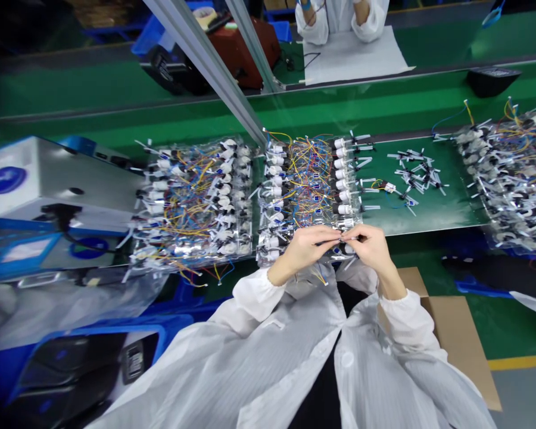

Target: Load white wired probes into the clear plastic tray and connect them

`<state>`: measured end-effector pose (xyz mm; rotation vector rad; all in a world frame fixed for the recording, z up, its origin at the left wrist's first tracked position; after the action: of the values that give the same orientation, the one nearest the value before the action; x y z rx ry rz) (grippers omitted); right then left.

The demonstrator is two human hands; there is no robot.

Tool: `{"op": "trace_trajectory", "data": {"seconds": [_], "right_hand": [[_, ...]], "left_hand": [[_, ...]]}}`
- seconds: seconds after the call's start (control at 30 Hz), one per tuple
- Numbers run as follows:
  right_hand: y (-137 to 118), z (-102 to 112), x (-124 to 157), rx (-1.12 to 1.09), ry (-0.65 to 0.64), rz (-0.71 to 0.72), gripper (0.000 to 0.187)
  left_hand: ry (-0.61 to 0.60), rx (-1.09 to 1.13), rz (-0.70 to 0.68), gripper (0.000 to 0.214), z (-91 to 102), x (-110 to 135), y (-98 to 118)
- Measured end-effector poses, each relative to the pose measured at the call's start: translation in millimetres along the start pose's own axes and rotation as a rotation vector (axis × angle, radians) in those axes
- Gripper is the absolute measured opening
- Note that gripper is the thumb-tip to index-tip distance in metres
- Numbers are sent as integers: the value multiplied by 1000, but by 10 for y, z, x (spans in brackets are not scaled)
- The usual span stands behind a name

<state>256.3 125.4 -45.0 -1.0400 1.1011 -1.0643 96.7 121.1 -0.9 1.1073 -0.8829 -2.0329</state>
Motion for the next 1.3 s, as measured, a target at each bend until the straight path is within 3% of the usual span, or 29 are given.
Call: {"op": "trace_trajectory", "data": {"seconds": [0.43,0.7,0.93,1.1,1.3], "right_hand": [[-123,39,18,-24,84,79,6],[-12,3,-15,104,-66,-17,6],[7,20,15,-116,106,-44,8],[63,22,55,-163,142,-60,13],[80,30,62,-194,156,-66,13]], "left_hand": [[135,-12,4,13,81,36,-6],[-29,-147,-150,19,-52,26,91],[170,-57,-92,16,99,74,40],[183,-42,-99,15,72,81,19],[108,-27,-143,17,32,30,32]]}}
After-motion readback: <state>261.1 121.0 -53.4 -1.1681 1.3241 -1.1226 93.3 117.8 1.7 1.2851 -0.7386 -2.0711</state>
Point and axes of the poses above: each hand's wrist, its own x-axis away from the middle knuckle, its own z-axis out of the back of the hand, y = z × x, the point moved 10 cm from there along -x, towards the middle knuckle
